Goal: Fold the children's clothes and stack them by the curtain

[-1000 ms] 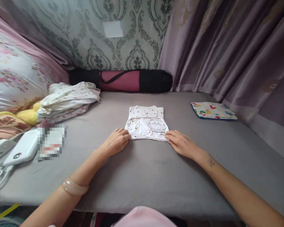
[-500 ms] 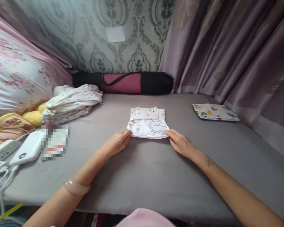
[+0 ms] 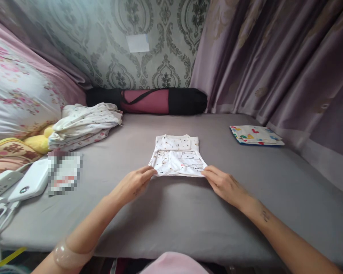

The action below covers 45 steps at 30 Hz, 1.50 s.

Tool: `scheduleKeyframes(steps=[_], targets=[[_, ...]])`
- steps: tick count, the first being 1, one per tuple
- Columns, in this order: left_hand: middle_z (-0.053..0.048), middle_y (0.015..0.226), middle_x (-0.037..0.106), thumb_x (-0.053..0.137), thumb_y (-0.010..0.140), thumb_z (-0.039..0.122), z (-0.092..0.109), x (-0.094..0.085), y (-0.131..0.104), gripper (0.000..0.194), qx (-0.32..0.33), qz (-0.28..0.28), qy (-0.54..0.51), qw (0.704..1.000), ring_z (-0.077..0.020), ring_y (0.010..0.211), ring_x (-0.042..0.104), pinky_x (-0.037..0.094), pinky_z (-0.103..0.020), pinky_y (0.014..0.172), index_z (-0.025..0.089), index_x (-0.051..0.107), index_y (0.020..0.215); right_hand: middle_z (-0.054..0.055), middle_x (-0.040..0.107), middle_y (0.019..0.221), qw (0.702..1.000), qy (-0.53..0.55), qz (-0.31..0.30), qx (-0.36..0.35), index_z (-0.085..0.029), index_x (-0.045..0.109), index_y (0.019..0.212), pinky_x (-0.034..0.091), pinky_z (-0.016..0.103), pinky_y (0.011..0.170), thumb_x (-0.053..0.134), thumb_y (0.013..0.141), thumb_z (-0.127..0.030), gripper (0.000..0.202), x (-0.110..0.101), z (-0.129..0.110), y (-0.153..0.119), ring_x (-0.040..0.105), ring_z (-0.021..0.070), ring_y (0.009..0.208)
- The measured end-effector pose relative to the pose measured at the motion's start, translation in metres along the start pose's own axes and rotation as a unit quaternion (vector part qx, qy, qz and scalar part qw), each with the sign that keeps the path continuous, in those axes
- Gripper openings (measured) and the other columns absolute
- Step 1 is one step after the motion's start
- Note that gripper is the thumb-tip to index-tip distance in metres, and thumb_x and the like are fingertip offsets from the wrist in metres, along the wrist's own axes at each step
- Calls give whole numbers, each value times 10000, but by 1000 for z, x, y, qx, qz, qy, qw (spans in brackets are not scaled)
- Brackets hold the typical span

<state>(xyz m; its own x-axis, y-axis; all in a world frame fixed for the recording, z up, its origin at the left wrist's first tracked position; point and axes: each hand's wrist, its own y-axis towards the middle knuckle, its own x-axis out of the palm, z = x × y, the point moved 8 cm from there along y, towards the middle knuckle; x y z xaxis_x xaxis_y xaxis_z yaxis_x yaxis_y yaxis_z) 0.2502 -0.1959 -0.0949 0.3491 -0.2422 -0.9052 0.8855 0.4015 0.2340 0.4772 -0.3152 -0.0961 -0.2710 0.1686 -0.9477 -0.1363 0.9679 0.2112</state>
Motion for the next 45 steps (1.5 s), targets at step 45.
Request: scheduleKeyframes(steps=[45], targets=[[-71, 852, 673, 413, 829, 159, -126, 20, 127, 276, -164, 123, -46, 978, -181, 777, 612, 473, -280, 742, 170, 623, 1007, 102, 671, 1084, 978, 6, 78, 195, -181, 603, 1106, 440, 273, 784, 420, 943, -209, 247, 32, 116, 118, 626, 212, 960]])
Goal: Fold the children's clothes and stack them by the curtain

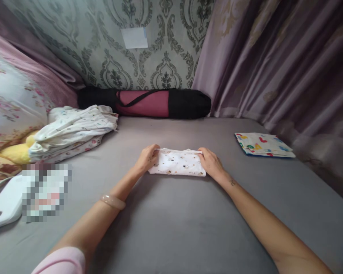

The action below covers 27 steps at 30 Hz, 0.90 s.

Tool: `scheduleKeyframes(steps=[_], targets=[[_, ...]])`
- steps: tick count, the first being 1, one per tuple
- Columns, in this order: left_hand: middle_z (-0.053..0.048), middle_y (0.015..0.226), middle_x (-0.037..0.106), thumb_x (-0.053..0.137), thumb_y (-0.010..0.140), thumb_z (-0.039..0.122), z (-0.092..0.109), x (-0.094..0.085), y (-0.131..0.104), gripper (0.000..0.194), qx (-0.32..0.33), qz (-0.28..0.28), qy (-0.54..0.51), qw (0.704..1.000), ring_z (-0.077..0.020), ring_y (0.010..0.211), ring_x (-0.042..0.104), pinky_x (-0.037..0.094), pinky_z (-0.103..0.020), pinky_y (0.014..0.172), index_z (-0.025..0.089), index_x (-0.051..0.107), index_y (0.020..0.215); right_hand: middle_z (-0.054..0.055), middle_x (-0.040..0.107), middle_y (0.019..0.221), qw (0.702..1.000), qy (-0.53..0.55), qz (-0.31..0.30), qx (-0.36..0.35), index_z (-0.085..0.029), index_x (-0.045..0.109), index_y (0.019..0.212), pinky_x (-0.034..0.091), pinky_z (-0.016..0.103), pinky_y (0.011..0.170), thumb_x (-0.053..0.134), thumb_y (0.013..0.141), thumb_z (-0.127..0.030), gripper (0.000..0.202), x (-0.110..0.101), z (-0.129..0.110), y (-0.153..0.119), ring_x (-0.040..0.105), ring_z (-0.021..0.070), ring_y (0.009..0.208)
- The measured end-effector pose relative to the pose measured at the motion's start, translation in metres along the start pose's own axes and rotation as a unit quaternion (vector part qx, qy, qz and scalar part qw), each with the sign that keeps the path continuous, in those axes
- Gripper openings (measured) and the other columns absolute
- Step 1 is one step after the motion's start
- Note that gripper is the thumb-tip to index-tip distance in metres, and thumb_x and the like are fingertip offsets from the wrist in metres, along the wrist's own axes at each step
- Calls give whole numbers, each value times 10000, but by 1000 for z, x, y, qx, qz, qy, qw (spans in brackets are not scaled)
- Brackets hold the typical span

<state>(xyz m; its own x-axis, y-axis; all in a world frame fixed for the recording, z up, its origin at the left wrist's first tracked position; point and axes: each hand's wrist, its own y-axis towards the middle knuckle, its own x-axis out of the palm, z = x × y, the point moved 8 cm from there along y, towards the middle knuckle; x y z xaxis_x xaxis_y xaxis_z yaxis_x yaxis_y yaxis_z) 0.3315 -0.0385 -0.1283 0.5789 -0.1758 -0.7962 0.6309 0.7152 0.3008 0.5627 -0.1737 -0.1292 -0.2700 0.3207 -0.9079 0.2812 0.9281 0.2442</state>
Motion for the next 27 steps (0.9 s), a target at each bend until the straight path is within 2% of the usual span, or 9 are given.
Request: scheduleKeyframes(steps=[9, 13, 16, 19, 22, 25, 27], targets=[[-70, 904, 685, 532, 842, 280, -21, 3, 1, 263, -139, 24, -29, 990, -188, 841, 634, 472, -282, 771, 175, 604, 1072, 106, 715, 942, 991, 46, 6, 128, -141, 626, 1096, 462, 288, 780, 535, 896, -265, 252, 8, 26, 9, 661, 210, 871], [-75, 879, 686, 565, 829, 312, -24, 2, 2, 276, -205, 18, -28, 978, -197, 844, 637, 466, -286, 768, 154, 618, 1049, 93, 721, 842, 978, 69, -18, 198, -136, 659, 983, 476, 274, 731, 591, 867, -310, 221, 9, 36, 14, 669, 202, 812], [-102, 906, 691, 575, 823, 403, -32, -2, -1, 352, -261, 16, -45, 964, -213, 849, 639, 467, -296, 758, 130, 625, 1040, 90, 720, 827, 959, 149, -32, 240, -140, 657, 895, 484, 234, 627, 560, 897, -326, 209, 8, 44, 12, 668, 161, 708], [-114, 924, 694, 561, 810, 498, -42, -13, -14, 424, -281, 32, -98, 954, -210, 820, 644, 474, -284, 697, 127, 638, 1001, 63, 704, 777, 916, 271, -44, 291, -146, 620, 889, 441, 189, 461, 472, 954, -353, 263, 5, 53, -5, 611, 98, 515], [-75, 821, 682, 587, 768, 527, -50, -24, -38, 430, -292, 32, -167, 941, -173, 704, 628, 451, -241, 584, 135, 653, 934, 34, 674, 722, 899, 326, -59, 286, -148, 599, 859, 372, 163, 361, 456, 966, -349, 269, -4, 49, -29, 538, 60, 419], [-15, 623, 598, 632, 724, 525, -50, -23, -67, 408, -325, -25, -243, 914, -106, 518, 523, 365, -203, 468, 128, 651, 817, 5, 641, 654, 878, 368, -128, 277, -150, 589, 843, 304, 150, 303, 521, 936, -346, 228, -5, 34, -56, 479, 45, 370], [7, 585, 559, 678, 683, 519, -42, -17, -81, 408, -337, -68, -304, 888, -68, 450, 448, 307, -191, 423, 122, 633, 762, -8, 635, 641, 858, 397, -176, 275, -156, 574, 852, 275, 141, 285, 580, 901, -349, 199, -1, 22, -70, 459, 38, 360]])
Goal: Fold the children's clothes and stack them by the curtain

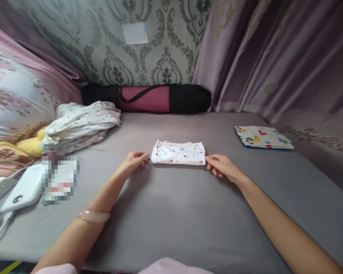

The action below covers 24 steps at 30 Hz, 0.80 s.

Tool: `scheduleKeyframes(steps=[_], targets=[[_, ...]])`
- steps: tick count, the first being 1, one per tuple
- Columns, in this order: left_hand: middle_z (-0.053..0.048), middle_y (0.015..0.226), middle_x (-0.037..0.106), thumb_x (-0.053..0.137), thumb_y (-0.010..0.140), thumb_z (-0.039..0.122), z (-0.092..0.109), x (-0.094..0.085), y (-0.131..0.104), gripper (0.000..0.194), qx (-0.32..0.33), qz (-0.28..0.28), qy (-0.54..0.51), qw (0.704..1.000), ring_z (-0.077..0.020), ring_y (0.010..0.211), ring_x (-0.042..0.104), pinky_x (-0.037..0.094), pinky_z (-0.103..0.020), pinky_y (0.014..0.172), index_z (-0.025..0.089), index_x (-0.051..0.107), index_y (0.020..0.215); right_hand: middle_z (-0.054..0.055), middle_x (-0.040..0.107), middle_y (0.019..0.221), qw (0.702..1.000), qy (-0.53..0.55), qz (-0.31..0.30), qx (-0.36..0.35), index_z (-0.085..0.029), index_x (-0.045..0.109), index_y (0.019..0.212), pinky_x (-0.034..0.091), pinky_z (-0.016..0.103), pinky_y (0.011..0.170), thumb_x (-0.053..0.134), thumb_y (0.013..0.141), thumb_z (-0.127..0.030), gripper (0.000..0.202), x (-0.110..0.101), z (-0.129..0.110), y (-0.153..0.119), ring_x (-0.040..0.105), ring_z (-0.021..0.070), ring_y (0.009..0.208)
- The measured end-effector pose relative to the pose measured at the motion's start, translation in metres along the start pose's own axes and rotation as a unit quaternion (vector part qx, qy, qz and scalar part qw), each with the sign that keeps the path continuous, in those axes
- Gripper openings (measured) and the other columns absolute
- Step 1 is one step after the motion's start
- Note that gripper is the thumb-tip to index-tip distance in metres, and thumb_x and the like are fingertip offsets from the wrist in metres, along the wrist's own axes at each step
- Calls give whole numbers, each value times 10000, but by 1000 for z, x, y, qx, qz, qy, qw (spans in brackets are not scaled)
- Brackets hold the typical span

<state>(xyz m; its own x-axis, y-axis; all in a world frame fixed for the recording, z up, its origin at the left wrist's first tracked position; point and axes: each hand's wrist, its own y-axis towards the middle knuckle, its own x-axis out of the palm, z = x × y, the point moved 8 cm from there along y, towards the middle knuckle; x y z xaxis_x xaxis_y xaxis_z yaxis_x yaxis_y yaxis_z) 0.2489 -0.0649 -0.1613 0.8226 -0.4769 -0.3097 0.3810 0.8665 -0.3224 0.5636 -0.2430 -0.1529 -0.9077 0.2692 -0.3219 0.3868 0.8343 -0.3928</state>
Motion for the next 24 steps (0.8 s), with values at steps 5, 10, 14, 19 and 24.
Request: scheduleKeyframes(steps=[5, 10, 14, 19, 24], targets=[[13, 622, 563, 777, 595, 485, -5, 21, -8, 432, -17, -47, -83, 995, -46, 426, 435, 262, -187, 386, 125, 614, 769, -33, 613, 605, 999, 39, -33, 4, -165, 541, 826, 231, 126, 271, 623, 866, -340, 198, 21, -1, -7, 425, 25, 344], [47, 427, 444, 714, 703, 470, -8, 29, -4, 360, -38, -48, -71, 996, -44, 340, 327, 187, -191, 367, 159, 543, 640, -49, 578, 541, 999, 51, 18, 5, -171, 524, 763, 200, 130, 263, 564, 892, -263, 164, 22, -2, -1, 391, 26, 313], [50, 398, 409, 648, 765, 468, -4, 26, -6, 369, -40, -35, -28, 998, -46, 325, 301, 167, -199, 369, 172, 509, 594, -51, 541, 457, 999, 23, 34, 31, -174, 506, 659, 193, 133, 264, 536, 900, -251, 255, 22, 2, -2, 362, 28, 287], [19, 530, 520, 623, 770, 470, -1, 16, -8, 328, -21, 2, 68, 997, -75, 384, 394, 272, -222, 411, 173, 541, 654, -23, 570, 474, 997, -43, 45, 36, -167, 548, 687, 243, 160, 291, 505, 912, -294, 262, 13, 5, -2, 399, 53, 309], [-88, 917, 654, 467, 888, 345, 55, 13, -21, 235, 246, 194, 252, 916, -206, 862, 605, 482, -330, 786, 175, 611, 964, 124, 718, 910, 913, -302, 243, -130, -148, 621, 1081, 525, 303, 696, 443, 938, -296, 272, 1, -43, -7, 683, 222, 830]])
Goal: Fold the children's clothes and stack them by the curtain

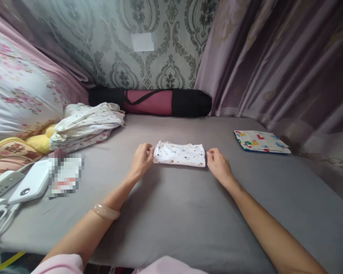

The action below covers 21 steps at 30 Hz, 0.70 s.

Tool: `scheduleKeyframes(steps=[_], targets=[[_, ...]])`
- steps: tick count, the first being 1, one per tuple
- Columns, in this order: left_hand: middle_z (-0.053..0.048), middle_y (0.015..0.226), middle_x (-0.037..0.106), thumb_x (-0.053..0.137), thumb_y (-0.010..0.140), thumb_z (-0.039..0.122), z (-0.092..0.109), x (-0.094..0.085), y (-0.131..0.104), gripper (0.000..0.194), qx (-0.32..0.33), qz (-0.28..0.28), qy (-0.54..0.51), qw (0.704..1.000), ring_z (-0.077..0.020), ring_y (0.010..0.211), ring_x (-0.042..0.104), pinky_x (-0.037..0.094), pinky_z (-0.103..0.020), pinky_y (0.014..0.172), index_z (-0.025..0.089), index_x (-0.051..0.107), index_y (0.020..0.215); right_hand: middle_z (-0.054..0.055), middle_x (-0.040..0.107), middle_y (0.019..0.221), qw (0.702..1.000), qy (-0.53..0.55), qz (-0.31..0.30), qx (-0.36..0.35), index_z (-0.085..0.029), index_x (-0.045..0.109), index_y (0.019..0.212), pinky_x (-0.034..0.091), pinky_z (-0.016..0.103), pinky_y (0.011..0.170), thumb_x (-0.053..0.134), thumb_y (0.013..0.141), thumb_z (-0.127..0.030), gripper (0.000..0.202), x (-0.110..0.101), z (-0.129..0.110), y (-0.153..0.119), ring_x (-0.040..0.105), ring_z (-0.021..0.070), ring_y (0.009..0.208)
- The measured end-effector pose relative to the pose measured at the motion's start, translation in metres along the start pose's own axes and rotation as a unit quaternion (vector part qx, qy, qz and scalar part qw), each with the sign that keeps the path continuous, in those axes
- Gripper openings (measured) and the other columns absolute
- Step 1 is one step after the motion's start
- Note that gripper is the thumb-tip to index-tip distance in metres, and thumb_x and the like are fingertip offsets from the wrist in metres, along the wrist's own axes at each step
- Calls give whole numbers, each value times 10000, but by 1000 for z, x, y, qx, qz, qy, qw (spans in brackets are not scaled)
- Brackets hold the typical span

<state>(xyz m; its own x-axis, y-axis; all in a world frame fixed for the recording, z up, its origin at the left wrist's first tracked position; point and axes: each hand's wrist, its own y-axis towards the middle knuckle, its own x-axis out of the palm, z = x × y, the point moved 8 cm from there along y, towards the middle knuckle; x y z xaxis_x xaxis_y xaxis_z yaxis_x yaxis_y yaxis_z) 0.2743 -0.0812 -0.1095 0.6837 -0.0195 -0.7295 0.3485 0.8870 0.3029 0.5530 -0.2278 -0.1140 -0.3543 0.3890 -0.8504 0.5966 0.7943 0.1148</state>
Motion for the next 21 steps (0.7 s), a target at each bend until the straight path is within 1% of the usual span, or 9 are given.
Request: scheduleKeyframes(steps=[1, 2, 3, 5, 7, 9, 12, 17, 21], targets=[[-106, 1012, 651, 431, 908, 309, 18, 5, 1, 245, 69, 7, 19, 997, -223, 961, 593, 467, -362, 873, 176, 600, 1026, 150, 699, 1051, 997, -28, 23, -61, -145, 608, 1141, 511, 340, 825, 396, 952, -277, 313, 2, -19, 0, 659, 245, 984], [-120, 1087, 644, 401, 921, 272, 34, 16, 1, 262, 130, -10, 32, 991, -235, 1036, 576, 440, -393, 943, 174, 584, 1081, 160, 658, 1180, 991, -40, 21, -129, -143, 596, 1186, 470, 361, 932, 338, 965, -252, 357, 9, -41, -1, 611, 251, 1107], [-129, 1146, 635, 385, 923, 236, 48, 30, 1, 281, 175, -35, 43, 983, -242, 1089, 561, 412, -417, 994, 170, 565, 1129, 154, 620, 1262, 978, -48, -8, -203, -139, 579, 1232, 419, 368, 1013, 293, 971, -234, 399, 23, -64, -5, 559, 243, 1193], [-137, 1206, 624, 364, 915, 170, 64, 57, 3, 329, 208, -85, 64, 972, -247, 1143, 551, 356, -459, 1060, 159, 523, 1203, 152, 504, 1415, 950, -76, -64, -297, -96, 513, 1335, 275, 418, 1135, 276, 966, -226, 458, 50, -98, -13, 413, 257, 1344], [-153, 1238, 612, 354, 905, 137, 64, 78, 6, 378, 194, -114, 85, 971, -258, 1184, 538, 330, -490, 1083, 145, 483, 1260, 177, 413, 1481, 934, -103, -101, -328, -28, 433, 1403, 178, 438, 1174, 277, 947, -199, 512, 72, -116, -17, 313, 268, 1406], [-177, 1264, 595, 359, 900, 131, 58, 91, 9, 408, 177, -128, 103, 970, -267, 1219, 522, 336, -499, 1081, 132, 454, 1296, 190, 376, 1500, 931, -117, -122, -323, 8, 389, 1429, 149, 439, 1182, 263, 944, -205, 544, 87, -119, -16, 281, 271, 1421], [-197, 1308, 564, 347, 925, 169, 46, 97, 10, 413, 183, -139, 116, 966, -260, 1257, 503, 362, -469, 1074, 117, 433, 1325, 166, 356, 1516, 934, -111, -139, -310, -1, 370, 1445, 160, 436, 1181, 222, 962, -265, 570, 97, -111, -11, 274, 258, 1426], [-182, 1416, 479, 315, 977, 324, 33, 92, 11, 443, 195, -133, 142, 961, -271, 1343, 411, 292, -485, 1124, 127, 448, 1351, 127, 320, 1540, 932, -113, -148, -310, -65, 342, 1474, 159, 435, 1180, 212, 969, -324, 582, 98, -94, -5, 244, 230, 1439], [-144, 1440, 461, 334, 970, 440, 24, 88, 13, 498, 194, -144, 147, 959, -275, 1368, 371, 264, -472, 1140, 179, 444, 1381, 139, 311, 1542, 937, -135, -137, -291, -53, 330, 1477, 145, 425, 1183, 221, 964, -319, 588, 92, -78, 2, 248, 236, 1437]])
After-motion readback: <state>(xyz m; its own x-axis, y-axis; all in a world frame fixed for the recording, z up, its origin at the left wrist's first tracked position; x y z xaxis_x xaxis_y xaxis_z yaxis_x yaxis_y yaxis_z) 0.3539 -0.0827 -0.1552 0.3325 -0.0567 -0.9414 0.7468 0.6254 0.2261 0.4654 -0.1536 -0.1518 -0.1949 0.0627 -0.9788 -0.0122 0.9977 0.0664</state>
